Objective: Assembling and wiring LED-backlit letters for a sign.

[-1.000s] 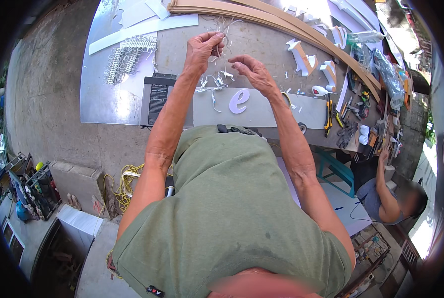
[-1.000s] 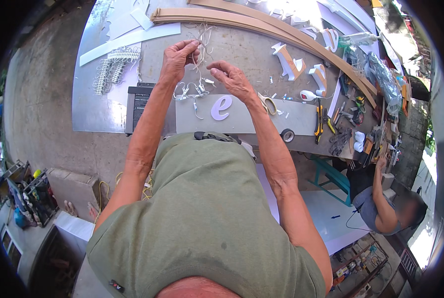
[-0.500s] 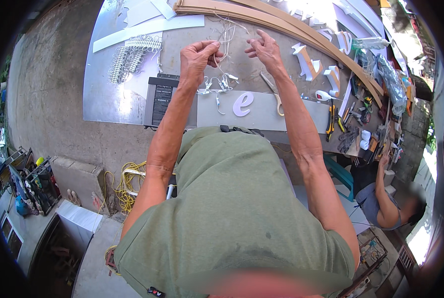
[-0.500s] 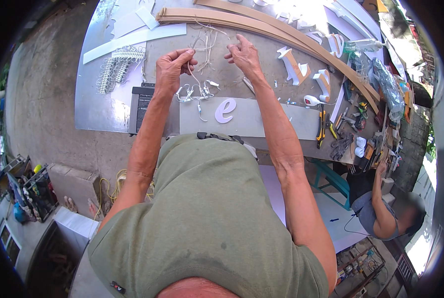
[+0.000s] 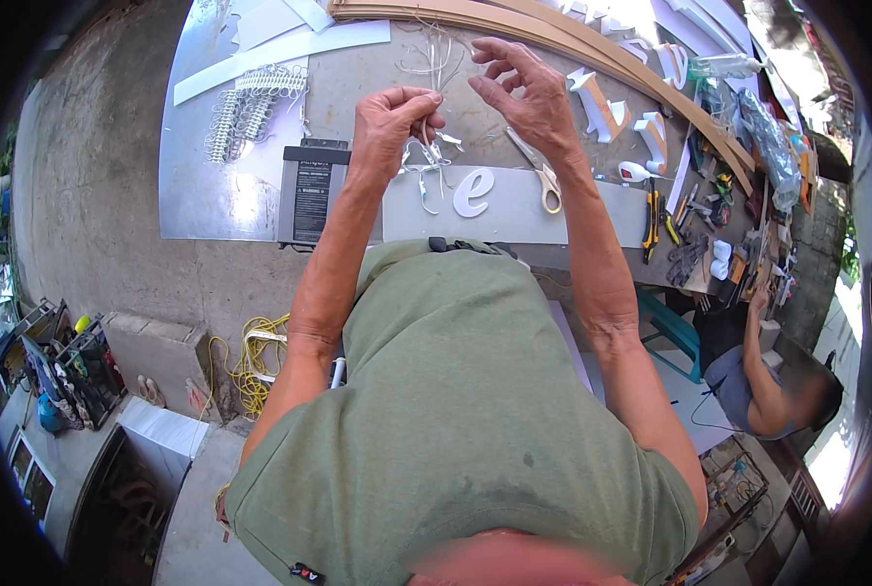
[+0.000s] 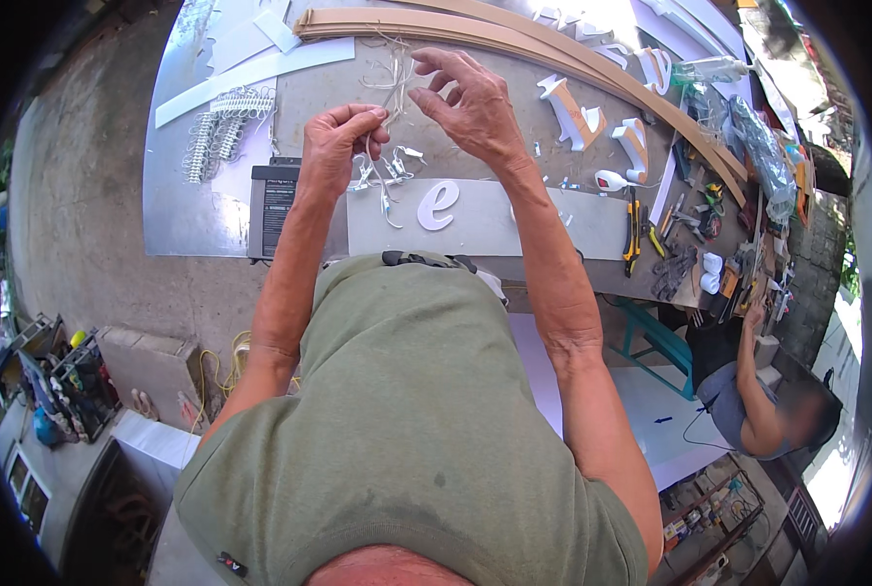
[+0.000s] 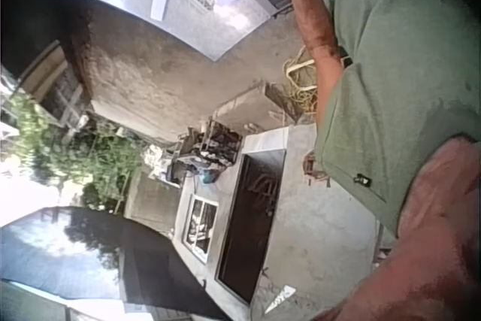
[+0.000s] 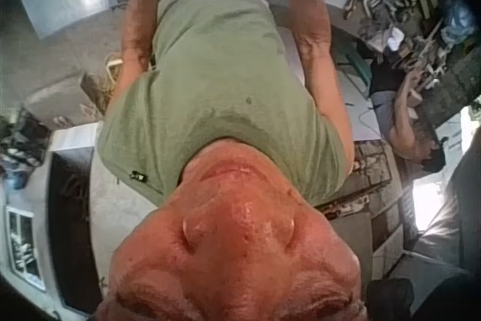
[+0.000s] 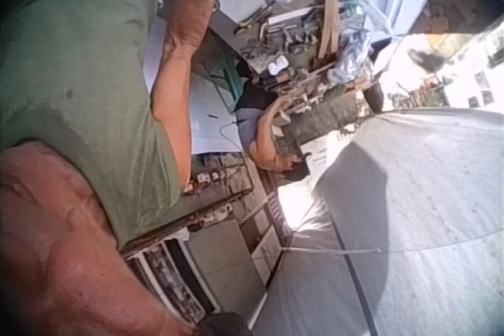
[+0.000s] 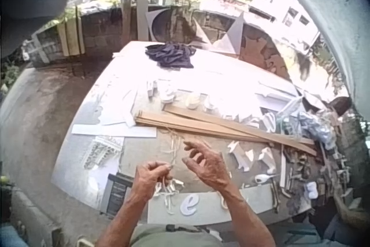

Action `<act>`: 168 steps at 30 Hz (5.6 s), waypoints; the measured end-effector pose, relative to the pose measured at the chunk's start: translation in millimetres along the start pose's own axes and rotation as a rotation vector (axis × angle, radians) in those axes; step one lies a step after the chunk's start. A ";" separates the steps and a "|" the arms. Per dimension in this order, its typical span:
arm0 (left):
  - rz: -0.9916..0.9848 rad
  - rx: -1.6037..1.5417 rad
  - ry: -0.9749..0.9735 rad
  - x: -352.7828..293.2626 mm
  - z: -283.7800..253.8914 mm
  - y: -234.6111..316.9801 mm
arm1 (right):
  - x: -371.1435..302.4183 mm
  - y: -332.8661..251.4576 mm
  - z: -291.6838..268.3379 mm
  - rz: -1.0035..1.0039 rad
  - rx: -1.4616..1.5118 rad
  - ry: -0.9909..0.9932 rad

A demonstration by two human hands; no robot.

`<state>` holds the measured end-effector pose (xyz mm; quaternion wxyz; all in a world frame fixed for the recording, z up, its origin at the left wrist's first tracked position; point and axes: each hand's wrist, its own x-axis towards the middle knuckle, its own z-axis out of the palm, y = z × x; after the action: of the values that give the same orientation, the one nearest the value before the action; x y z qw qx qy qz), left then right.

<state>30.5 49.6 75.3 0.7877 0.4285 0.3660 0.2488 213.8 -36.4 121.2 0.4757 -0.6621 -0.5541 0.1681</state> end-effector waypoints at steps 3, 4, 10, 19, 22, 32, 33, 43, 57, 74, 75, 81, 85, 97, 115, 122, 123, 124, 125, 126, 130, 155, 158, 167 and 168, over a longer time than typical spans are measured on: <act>-0.015 0.031 -0.019 -4.9 3.1 1.4 | -5.8 2.5 -6.7 -0.003 -0.097 -0.071; -0.016 0.038 -0.035 -6.1 3.1 0.6 | -8.1 2.8 -7.5 -0.005 -0.098 -0.070; 0.045 0.141 -0.100 -15.4 14.3 4.0 | -19.2 -5.3 -14.0 -0.042 -0.201 -0.056; 0.266 0.227 -0.161 -22.4 30.7 10.6 | -39.0 -32.4 -11.5 -0.011 -0.145 0.040; 0.249 0.194 -0.182 -24.8 30.8 12.2 | -43.2 -34.7 -12.2 0.020 -0.152 0.052; 0.212 0.101 -0.155 -29.3 28.1 8.1 | -68.3 -36.5 -11.4 0.745 0.847 -0.076; 0.210 0.099 -0.157 -28.9 26.8 8.5 | -71.2 -40.1 -8.6 0.618 0.573 0.036; 0.061 0.135 -0.134 -31.9 25.9 10.8 | -72.9 -32.4 3.6 -0.355 -0.502 0.150; 0.209 0.395 -0.061 -41.5 27.1 14.4 | -78.0 -41.5 -5.3 0.081 -0.108 0.133; 1.172 1.096 -0.239 -30.7 28.0 17.3 | -78.4 -32.6 -25.0 0.934 1.173 -0.188; 1.168 1.096 -0.242 -28.3 29.3 19.0 | -79.6 -29.7 -25.0 0.938 1.175 -0.185; 1.202 1.035 -0.305 -19.3 36.2 21.3 | -86.0 -29.4 -27.5 0.904 1.294 -0.146; 0.632 0.849 -0.318 -22.8 29.9 11.8 | -95.0 -35.2 -27.7 0.629 0.727 0.083; 0.157 0.618 -0.448 -39.4 24.6 4.5 | -100.0 -36.3 -13.3 0.181 -0.022 0.030; 0.092 0.577 -0.459 -50.3 26.7 -7.5 | -108.8 -34.9 -6.4 0.293 0.059 0.099; 0.027 0.636 -0.497 -42.9 27.3 -9.8 | -107.5 -21.9 -9.1 0.351 0.104 0.131; 0.021 0.635 -0.498 -41.4 25.9 -10.2 | -108.0 -19.8 -8.8 0.342 0.106 0.129; 0.011 0.576 -0.536 -39.1 23.3 -10.9 | -106.8 -19.1 -9.1 0.347 0.109 0.124; 0.002 0.517 -0.573 -36.5 20.9 -11.2 | -104.0 -19.0 -10.5 0.292 0.090 0.111; 0.023 0.497 -0.548 -33.2 19.4 -10.6 | -100.6 -19.4 -12.5 0.238 0.073 0.098; 0.258 0.744 -0.404 -17.0 5.5 7.6 | -79.5 -24.1 -29.8 0.116 -0.058 0.122; 0.247 1.069 -0.337 -77.5 -57.8 -69.2 | -132.6 25.0 -69.6 0.249 -0.334 0.164; 0.171 1.079 -0.297 -72.8 -50.8 -65.1 | -137.4 23.8 -68.9 0.279 -0.325 0.182; 0.227 0.962 -0.004 -22.7 -42.9 -61.9 | -143.7 18.2 -68.4 0.312 -0.309 0.177; 0.229 0.988 0.011 -14.4 -44.7 -63.4 | -144.2 17.7 -68.5 0.316 -0.302 0.173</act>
<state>-8.6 29.2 9.9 0.4566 0.7861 0.3949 0.1328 227.8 -194.5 96.5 0.3847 -0.8162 -0.4198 0.0982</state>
